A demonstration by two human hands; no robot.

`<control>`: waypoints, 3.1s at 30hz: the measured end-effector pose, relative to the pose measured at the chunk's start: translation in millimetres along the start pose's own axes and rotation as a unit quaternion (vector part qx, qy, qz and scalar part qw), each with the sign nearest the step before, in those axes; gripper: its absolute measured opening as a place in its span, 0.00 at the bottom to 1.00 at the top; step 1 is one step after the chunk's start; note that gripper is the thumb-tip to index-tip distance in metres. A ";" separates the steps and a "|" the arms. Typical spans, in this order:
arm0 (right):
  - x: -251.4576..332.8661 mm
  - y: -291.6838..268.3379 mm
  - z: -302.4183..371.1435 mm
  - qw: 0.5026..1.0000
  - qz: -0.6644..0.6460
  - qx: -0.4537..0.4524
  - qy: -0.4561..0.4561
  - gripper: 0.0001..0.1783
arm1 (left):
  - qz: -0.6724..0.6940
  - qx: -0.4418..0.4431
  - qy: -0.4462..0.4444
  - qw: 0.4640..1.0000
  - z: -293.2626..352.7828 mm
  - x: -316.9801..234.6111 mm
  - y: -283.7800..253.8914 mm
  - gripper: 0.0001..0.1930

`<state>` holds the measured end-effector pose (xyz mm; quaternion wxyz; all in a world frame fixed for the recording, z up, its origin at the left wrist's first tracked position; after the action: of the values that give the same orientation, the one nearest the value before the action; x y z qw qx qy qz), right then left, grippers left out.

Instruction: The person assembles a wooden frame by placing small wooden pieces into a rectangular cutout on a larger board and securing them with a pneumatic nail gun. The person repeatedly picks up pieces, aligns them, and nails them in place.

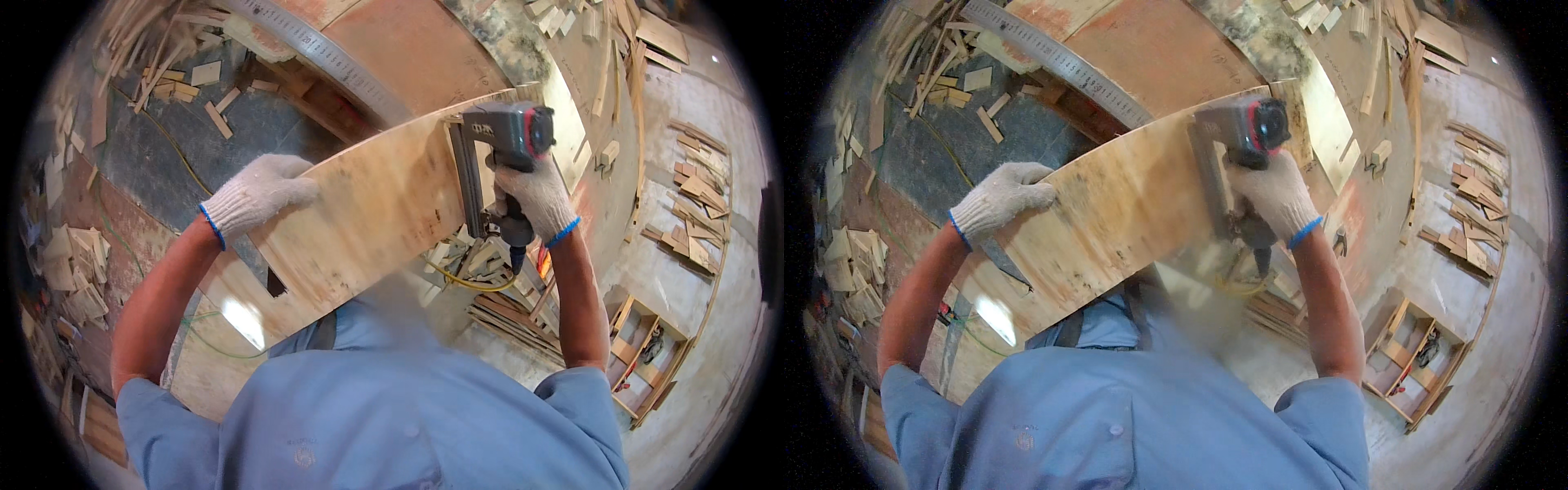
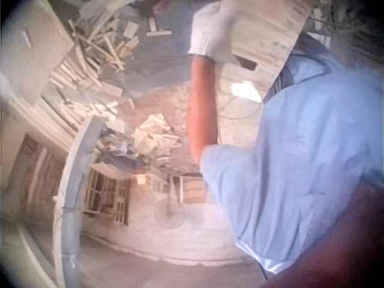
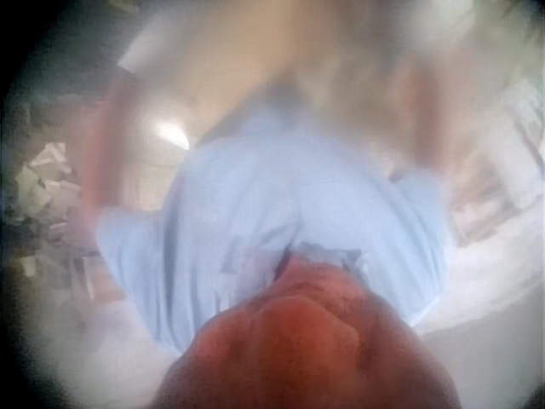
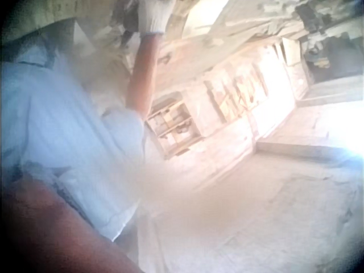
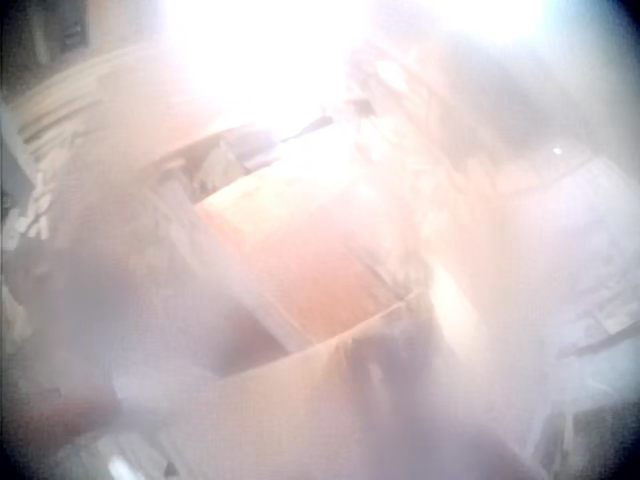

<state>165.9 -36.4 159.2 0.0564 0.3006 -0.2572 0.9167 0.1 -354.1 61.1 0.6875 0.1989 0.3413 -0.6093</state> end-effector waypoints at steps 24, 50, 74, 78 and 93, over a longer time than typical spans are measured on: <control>-5.8 -15.5 -4.3 0.999 0.021 -0.031 0.005 0.10 | -0.067 -0.003 0.107 0.992 -116.4 -61.7 44.7 0.25; 26.0 50.2 54.3 0.997 -0.023 0.055 0.048 0.16 | -0.077 0.046 0.070 0.994 -81.2 -41.6 33.1 0.27; -0.7 66.5 44.9 0.992 0.080 0.063 -0.080 0.16 | -0.112 0.049 0.117 0.985 -95.5 -24.4 38.3 0.24; -14.7 51.5 45.8 0.998 0.009 0.030 -0.054 0.11 | -0.050 0.067 0.071 0.994 -82.2 -19.6 44.4 0.28; -176.1 -85.4 116.9 0.929 -0.339 -0.148 0.010 0.08 | 0.054 0.079 0.008 0.995 -49.3 -111.9 73.9 0.31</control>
<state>392.2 -12.9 174.7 0.4101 0.3486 -0.2724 0.7976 58.1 -228.3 96.3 0.6985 0.2759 0.2863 -0.5950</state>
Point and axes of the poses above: each hand's wrist, its own z-axis away from the middle knuckle, its own y-axis out of the palm, x = y × z, the point moved 5 cm from there along -z, towards the middle knuckle, and after that the axes turned 9 degrees about -z, right-handed, at the moved point
